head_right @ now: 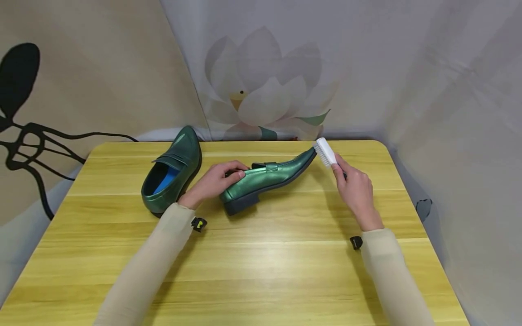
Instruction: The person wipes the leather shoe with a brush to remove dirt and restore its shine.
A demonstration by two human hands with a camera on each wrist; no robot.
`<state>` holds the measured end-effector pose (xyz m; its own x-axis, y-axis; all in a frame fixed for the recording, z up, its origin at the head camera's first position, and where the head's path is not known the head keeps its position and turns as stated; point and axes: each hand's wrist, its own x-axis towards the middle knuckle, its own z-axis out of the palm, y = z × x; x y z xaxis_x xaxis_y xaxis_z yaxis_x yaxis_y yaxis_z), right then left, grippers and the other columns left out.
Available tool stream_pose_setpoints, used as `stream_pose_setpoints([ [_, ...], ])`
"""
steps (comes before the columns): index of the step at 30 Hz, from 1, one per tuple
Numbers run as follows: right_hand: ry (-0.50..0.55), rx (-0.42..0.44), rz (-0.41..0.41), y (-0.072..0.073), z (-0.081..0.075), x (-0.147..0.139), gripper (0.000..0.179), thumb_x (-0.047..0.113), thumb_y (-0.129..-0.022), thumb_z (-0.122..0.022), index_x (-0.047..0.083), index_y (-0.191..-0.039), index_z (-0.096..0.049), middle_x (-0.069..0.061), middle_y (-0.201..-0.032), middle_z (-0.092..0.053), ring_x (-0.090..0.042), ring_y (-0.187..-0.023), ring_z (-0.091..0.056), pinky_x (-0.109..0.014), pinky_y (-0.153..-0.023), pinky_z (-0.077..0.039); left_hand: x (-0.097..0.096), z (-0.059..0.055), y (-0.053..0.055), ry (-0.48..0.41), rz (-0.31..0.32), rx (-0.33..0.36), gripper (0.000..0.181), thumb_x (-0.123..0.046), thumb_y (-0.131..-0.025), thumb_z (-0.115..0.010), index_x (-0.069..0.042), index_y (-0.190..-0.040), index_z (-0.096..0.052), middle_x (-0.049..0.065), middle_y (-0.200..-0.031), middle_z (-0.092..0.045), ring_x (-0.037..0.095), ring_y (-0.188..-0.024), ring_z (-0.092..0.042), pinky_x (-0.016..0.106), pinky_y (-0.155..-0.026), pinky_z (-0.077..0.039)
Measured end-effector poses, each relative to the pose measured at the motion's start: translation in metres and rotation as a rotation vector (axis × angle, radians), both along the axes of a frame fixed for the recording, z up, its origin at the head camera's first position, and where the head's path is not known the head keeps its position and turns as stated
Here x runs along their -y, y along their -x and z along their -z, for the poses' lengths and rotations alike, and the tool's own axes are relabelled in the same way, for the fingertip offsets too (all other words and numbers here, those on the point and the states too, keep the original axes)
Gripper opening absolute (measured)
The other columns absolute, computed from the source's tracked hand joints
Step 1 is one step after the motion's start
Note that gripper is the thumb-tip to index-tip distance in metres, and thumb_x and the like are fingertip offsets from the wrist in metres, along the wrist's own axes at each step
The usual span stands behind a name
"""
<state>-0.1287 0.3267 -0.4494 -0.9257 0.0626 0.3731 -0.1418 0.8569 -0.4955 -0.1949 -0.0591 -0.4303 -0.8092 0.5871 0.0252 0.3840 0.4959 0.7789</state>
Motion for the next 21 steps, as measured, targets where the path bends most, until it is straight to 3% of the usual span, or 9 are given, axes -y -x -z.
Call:
stream_pose_setpoints([
  [5,0.0,0.1,0.009,0.008,-0.006,-0.004,0.046,0.033,-0.111,-0.049,0.007,-0.148,-0.057,-0.033,-0.105,-0.07,-0.033,-0.056,-0.047,-0.041,-0.051,-0.032,-0.001,-0.001,-0.001,0.002,-0.004,0.014,0.029,-0.028,-0.109,-0.056,-0.013,-0.128,-0.07,0.006,-0.131,-0.068,0.025,-0.116,-0.061,0.046,-0.104,-0.046],
  [8,0.009,0.1,0.004,0.005,-0.007,-0.002,0.046,0.032,-0.111,-0.05,0.006,-0.148,-0.057,-0.033,-0.109,-0.07,-0.033,-0.059,-0.05,-0.039,-0.052,-0.033,-0.001,-0.001,-0.001,0.002,-0.007,0.025,0.03,-0.029,-0.109,-0.056,-0.012,-0.128,-0.07,0.006,-0.13,-0.068,0.025,-0.116,-0.061,0.046,-0.103,-0.047],
  [14,-0.02,-0.016,-0.049,-0.014,-0.004,0.011,0.043,0.023,-0.108,-0.058,0.004,-0.147,-0.057,-0.031,-0.117,-0.07,-0.033,-0.058,-0.055,-0.041,-0.051,-0.037,-0.003,-0.001,-0.001,-0.015,-0.022,0.045,0.029,-0.028,-0.109,-0.056,-0.011,-0.128,-0.07,0.006,-0.13,-0.069,0.024,-0.118,-0.061,0.046,-0.104,-0.047],
  [18,-0.088,-0.09,-0.104,-0.03,0.0,0.019,0.045,0.017,-0.103,-0.066,0.006,-0.146,-0.059,-0.024,-0.099,-0.074,-0.029,-0.061,-0.059,-0.042,-0.053,-0.042,-0.003,-0.002,-0.002,-0.03,-0.021,0.05,0.028,-0.027,-0.109,-0.057,-0.01,-0.127,-0.071,0.006,-0.13,-0.069,0.024,-0.12,-0.062,0.046,-0.104,-0.047],
  [21,-0.115,-0.116,-0.145,-0.039,0.001,0.024,0.047,0.015,-0.099,-0.071,0.008,-0.145,-0.061,-0.015,-0.08,-0.069,-0.023,-0.058,-0.054,-0.038,-0.051,-0.041,-0.004,-0.003,-0.003,-0.043,-0.016,0.057,0.027,-0.025,-0.108,-0.057,-0.011,-0.126,-0.071,0.006,-0.13,-0.069,0.024,-0.121,-0.061,0.046,-0.104,-0.047],
])
